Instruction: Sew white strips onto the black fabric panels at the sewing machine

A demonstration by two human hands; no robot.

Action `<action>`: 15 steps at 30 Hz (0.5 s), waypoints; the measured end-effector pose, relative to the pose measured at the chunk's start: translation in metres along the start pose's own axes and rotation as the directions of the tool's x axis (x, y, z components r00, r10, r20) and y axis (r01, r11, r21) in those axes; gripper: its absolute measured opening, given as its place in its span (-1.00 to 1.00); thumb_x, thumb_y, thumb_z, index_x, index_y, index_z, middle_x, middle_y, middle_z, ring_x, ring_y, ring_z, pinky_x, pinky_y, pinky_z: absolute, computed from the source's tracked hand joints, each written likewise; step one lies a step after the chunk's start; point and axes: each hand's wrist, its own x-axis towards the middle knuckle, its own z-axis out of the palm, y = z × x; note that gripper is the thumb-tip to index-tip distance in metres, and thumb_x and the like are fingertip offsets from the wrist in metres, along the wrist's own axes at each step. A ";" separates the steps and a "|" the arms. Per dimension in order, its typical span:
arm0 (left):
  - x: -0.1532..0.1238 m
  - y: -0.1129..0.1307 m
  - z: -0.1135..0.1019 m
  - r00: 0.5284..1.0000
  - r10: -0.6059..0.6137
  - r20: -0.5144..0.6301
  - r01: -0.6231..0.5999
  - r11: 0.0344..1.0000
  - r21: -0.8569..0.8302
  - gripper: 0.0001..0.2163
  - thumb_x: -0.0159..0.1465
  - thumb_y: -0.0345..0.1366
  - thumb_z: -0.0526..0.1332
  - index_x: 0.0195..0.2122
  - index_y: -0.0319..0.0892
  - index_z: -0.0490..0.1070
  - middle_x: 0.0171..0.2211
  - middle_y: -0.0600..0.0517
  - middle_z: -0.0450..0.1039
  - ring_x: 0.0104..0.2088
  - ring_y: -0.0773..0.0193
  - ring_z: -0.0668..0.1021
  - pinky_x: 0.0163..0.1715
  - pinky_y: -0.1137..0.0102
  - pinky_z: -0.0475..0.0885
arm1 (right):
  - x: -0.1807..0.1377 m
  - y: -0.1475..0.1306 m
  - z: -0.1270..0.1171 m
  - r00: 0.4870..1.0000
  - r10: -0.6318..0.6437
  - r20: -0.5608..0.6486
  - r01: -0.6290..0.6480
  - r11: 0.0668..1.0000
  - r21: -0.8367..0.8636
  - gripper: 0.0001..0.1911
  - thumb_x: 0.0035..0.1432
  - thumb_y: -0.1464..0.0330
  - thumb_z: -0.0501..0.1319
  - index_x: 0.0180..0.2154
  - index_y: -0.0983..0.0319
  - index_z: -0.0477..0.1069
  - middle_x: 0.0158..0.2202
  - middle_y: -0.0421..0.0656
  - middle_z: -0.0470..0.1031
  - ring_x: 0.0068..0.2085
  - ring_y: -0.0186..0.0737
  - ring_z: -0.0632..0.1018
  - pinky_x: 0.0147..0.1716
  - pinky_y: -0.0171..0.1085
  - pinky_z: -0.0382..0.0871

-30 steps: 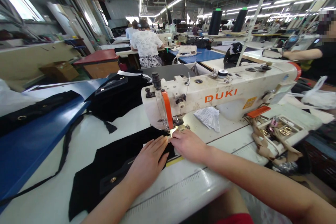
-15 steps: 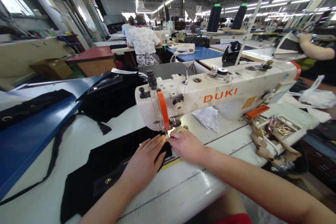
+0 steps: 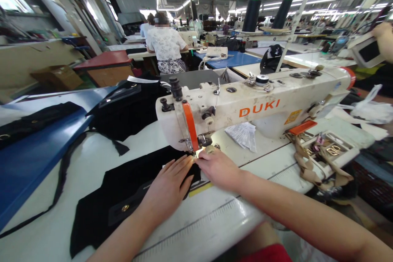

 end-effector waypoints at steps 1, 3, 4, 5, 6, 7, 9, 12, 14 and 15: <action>0.000 0.000 0.000 1.000 0.001 0.000 -0.001 1.000 -0.005 -0.62 0.36 -0.22 0.01 0.13 -0.25 0.35 0.15 -0.13 0.40 0.16 0.11 0.43 0.14 0.12 0.35 | -0.001 0.000 0.000 1.000 0.001 0.000 -0.001 1.000 0.003 -0.85 0.29 0.48 0.10 -0.19 0.34 0.44 -0.25 -0.04 0.45 -0.18 -0.12 0.40 -0.14 -0.17 0.29; 0.000 0.000 0.000 1.000 0.001 0.001 -0.001 1.000 -0.019 -0.62 0.36 -0.22 0.02 0.14 -0.23 0.35 0.15 -0.12 0.40 0.16 0.12 0.42 0.14 0.12 0.35 | -0.002 -0.001 -0.001 1.000 0.004 0.004 -0.004 1.000 0.005 -0.85 0.29 0.49 0.10 -0.20 0.34 0.45 -0.26 -0.04 0.45 -0.19 -0.12 0.40 -0.15 -0.18 0.29; 0.000 0.000 0.000 1.000 -0.002 0.002 0.002 1.000 -0.025 -0.62 0.36 -0.22 0.03 0.14 -0.21 0.35 0.14 -0.12 0.40 0.16 0.12 0.42 0.14 0.12 0.34 | -0.003 -0.001 -0.001 1.000 0.005 0.008 -0.005 1.000 0.003 -0.85 0.29 0.49 0.09 -0.21 0.34 0.45 -0.26 -0.04 0.45 -0.20 -0.13 0.40 -0.16 -0.19 0.29; 0.000 0.001 -0.001 1.000 -0.006 0.001 0.006 1.000 -0.028 -0.62 0.35 -0.22 0.03 0.14 -0.20 0.35 0.14 -0.12 0.40 0.16 0.12 0.42 0.14 0.13 0.34 | -0.003 -0.001 -0.001 1.000 0.004 0.011 -0.004 1.000 0.000 -0.84 0.30 0.49 0.09 -0.22 0.34 0.45 -0.26 -0.04 0.46 -0.20 -0.13 0.40 -0.16 -0.19 0.29; 0.000 0.001 -0.001 1.000 -0.009 0.001 0.009 1.000 -0.030 -0.62 0.35 -0.22 0.04 0.14 -0.21 0.35 0.14 -0.12 0.41 0.16 0.12 0.43 0.14 0.13 0.34 | -0.003 -0.001 -0.001 1.000 0.001 0.014 -0.001 1.000 -0.004 -0.84 0.30 0.48 0.08 -0.22 0.34 0.45 -0.26 -0.04 0.46 -0.21 -0.13 0.40 -0.16 -0.19 0.30; 0.000 0.001 -0.001 1.000 -0.009 0.000 0.009 1.000 -0.030 -0.62 0.35 -0.22 0.04 0.14 -0.22 0.34 0.14 -0.13 0.40 0.15 0.12 0.43 0.14 0.12 0.35 | -0.003 -0.001 -0.001 1.000 -0.002 0.013 0.002 1.000 -0.010 -0.83 0.30 0.48 0.08 -0.22 0.33 0.45 -0.26 -0.05 0.46 -0.21 -0.12 0.40 -0.16 -0.19 0.30; 0.001 0.001 -0.002 1.000 -0.009 -0.003 0.009 1.000 -0.028 -0.61 0.36 -0.22 0.03 0.15 -0.22 0.34 0.14 -0.13 0.40 0.16 0.12 0.43 0.14 0.13 0.35 | -0.003 0.000 0.000 1.000 -0.006 0.009 0.006 1.000 -0.016 -0.83 0.31 0.47 0.08 -0.20 0.33 0.44 -0.25 -0.05 0.46 -0.19 -0.11 0.41 -0.13 -0.18 0.30; 0.003 -0.002 -0.002 1.000 -0.009 -0.007 0.009 1.000 -0.024 -0.62 0.36 -0.22 0.02 0.15 -0.20 0.34 0.14 -0.11 0.40 0.16 0.13 0.42 0.14 0.14 0.34 | -0.002 0.001 0.001 1.000 -0.007 -0.006 0.007 1.000 -0.016 -0.81 0.31 0.46 0.07 -0.17 0.33 0.44 -0.23 -0.04 0.46 -0.14 -0.09 0.40 -0.10 -0.16 0.29; 0.005 -0.005 0.000 1.000 -0.014 -0.012 0.014 1.000 -0.020 -0.62 0.36 -0.21 0.02 0.14 -0.19 0.35 0.13 -0.12 0.42 0.15 0.12 0.44 0.14 0.13 0.35 | -0.001 0.001 0.002 1.000 -0.005 -0.011 0.005 1.000 -0.021 -0.83 0.30 0.47 0.08 -0.19 0.34 0.44 -0.23 -0.03 0.46 -0.14 -0.09 0.40 -0.09 -0.15 0.28; 0.007 -0.007 0.001 1.000 -0.016 -0.015 0.016 1.000 -0.017 -0.62 0.36 -0.20 0.01 0.14 -0.19 0.36 0.12 -0.12 0.43 0.13 0.11 0.45 0.13 0.12 0.35 | -0.001 0.001 0.003 1.000 -0.003 -0.013 0.003 1.000 -0.026 -0.84 0.30 0.47 0.09 -0.20 0.34 0.44 -0.24 -0.04 0.46 -0.15 -0.09 0.39 -0.10 -0.15 0.28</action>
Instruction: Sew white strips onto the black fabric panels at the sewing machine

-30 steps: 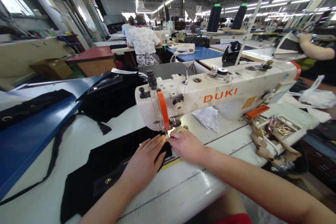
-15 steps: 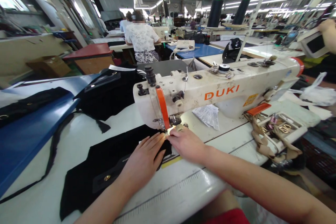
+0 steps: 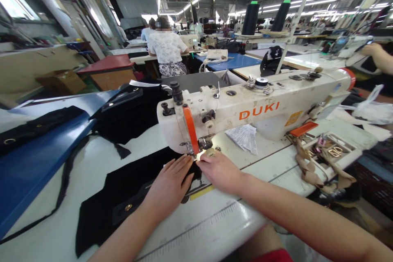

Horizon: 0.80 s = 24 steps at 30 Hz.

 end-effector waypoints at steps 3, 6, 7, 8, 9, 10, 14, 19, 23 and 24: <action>0.005 -0.005 0.003 1.000 -0.010 -0.004 0.010 1.000 0.022 -0.61 0.37 -0.18 0.00 0.12 -0.22 0.37 0.09 -0.14 0.45 0.10 0.09 0.48 0.12 0.10 0.36 | -0.001 0.000 0.002 1.000 0.005 -0.002 -0.005 1.000 -0.013 -0.84 0.30 0.46 0.09 -0.24 0.33 0.44 -0.26 -0.04 0.45 -0.17 -0.09 0.39 -0.11 -0.16 0.28; 0.009 -0.007 0.003 1.000 -0.010 0.000 0.010 0.999 0.034 -0.61 0.37 -0.19 -0.01 0.09 -0.26 0.39 0.08 -0.18 0.46 0.09 0.06 0.48 0.11 0.07 0.37 | -0.003 0.001 0.001 1.000 0.015 -0.018 -0.015 1.000 -0.011 -0.83 0.30 0.45 0.09 -0.26 0.32 0.45 -0.27 -0.05 0.45 -0.18 -0.11 0.39 -0.12 -0.18 0.28; 0.009 -0.007 0.003 1.000 -0.012 -0.001 0.012 1.000 0.028 -0.62 0.37 -0.19 -0.01 0.09 -0.25 0.40 0.08 -0.18 0.46 0.09 0.05 0.48 0.11 0.07 0.37 | -0.003 0.001 0.000 1.000 0.021 -0.023 -0.021 1.000 -0.007 -0.83 0.30 0.45 0.09 -0.26 0.31 0.45 -0.27 -0.05 0.46 -0.19 -0.12 0.39 -0.12 -0.19 0.27; 0.009 -0.007 0.003 1.000 -0.015 -0.002 0.015 1.000 0.020 -0.62 0.37 -0.20 0.00 0.09 -0.24 0.40 0.08 -0.17 0.46 0.10 0.06 0.48 0.11 0.07 0.36 | -0.004 0.000 -0.001 0.999 0.025 -0.028 -0.025 1.000 -0.002 -0.83 0.29 0.46 0.09 -0.26 0.31 0.46 -0.28 -0.05 0.46 -0.20 -0.13 0.39 -0.12 -0.19 0.27; 0.007 -0.007 0.002 1.000 -0.023 -0.002 0.023 1.000 0.010 -0.63 0.36 -0.20 0.01 0.10 -0.22 0.39 0.09 -0.16 0.45 0.10 0.06 0.48 0.11 0.08 0.36 | -0.005 0.000 -0.003 0.999 0.029 -0.034 -0.029 1.000 0.003 -0.83 0.29 0.46 0.09 -0.27 0.31 0.46 -0.29 -0.05 0.46 -0.21 -0.14 0.39 -0.13 -0.20 0.27; 0.004 -0.006 0.001 0.999 -0.032 -0.001 0.032 0.999 0.002 -0.63 0.36 -0.20 0.02 0.11 -0.20 0.38 0.10 -0.15 0.44 0.11 0.07 0.47 0.12 0.08 0.35 | -0.006 -0.001 -0.005 0.999 0.030 -0.039 -0.030 1.000 0.010 -0.82 0.29 0.47 0.09 -0.27 0.31 0.47 -0.30 -0.06 0.46 -0.23 -0.14 0.38 -0.15 -0.20 0.28; -0.024 -0.002 -0.007 0.998 -0.057 0.032 0.058 0.998 -0.021 -0.61 0.36 -0.21 0.03 0.18 -0.16 0.31 0.17 -0.10 0.38 0.18 0.13 0.40 0.17 0.12 0.30 | -0.010 -0.005 -0.009 0.996 0.024 -0.091 -0.019 0.998 0.057 -0.82 0.25 0.51 0.10 -0.28 0.30 0.48 -0.34 -0.07 0.45 -0.27 -0.17 0.38 -0.22 -0.23 0.29; -0.066 0.015 -0.040 0.989 -0.099 -0.109 0.109 0.990 0.085 -0.40 0.33 -0.12 0.08 0.34 -0.18 -0.02 0.31 -0.16 0.11 0.31 0.03 0.19 0.23 0.00 0.15 | -0.013 -0.007 -0.006 0.986 -0.015 -0.163 0.033 0.993 0.110 -0.82 0.23 0.51 0.11 -0.27 0.28 0.50 -0.34 -0.08 0.45 -0.26 -0.16 0.39 -0.21 -0.22 0.31; -0.119 0.018 -0.060 0.974 -0.133 -0.183 0.176 0.954 0.243 -0.23 0.19 -0.03 0.19 0.36 -0.19 -0.06 0.31 -0.20 0.10 0.25 -0.11 0.28 0.12 -0.02 0.33 | -0.017 -0.010 -0.006 0.980 -0.032 -0.196 0.065 0.984 0.168 -0.80 0.25 0.50 0.09 -0.25 0.28 0.50 -0.34 -0.08 0.46 -0.25 -0.16 0.40 -0.20 -0.21 0.34; -0.137 0.012 -0.060 0.988 -0.088 -0.124 0.119 0.954 0.274 -0.28 0.17 -0.06 0.20 0.33 -0.13 0.03 0.26 -0.14 0.22 0.17 -0.06 0.40 0.03 0.08 0.44 | -0.017 -0.011 -0.006 0.979 -0.034 -0.199 0.071 0.981 0.182 -0.80 0.25 0.50 0.09 -0.25 0.28 0.49 -0.34 -0.08 0.46 -0.25 -0.17 0.40 -0.20 -0.21 0.34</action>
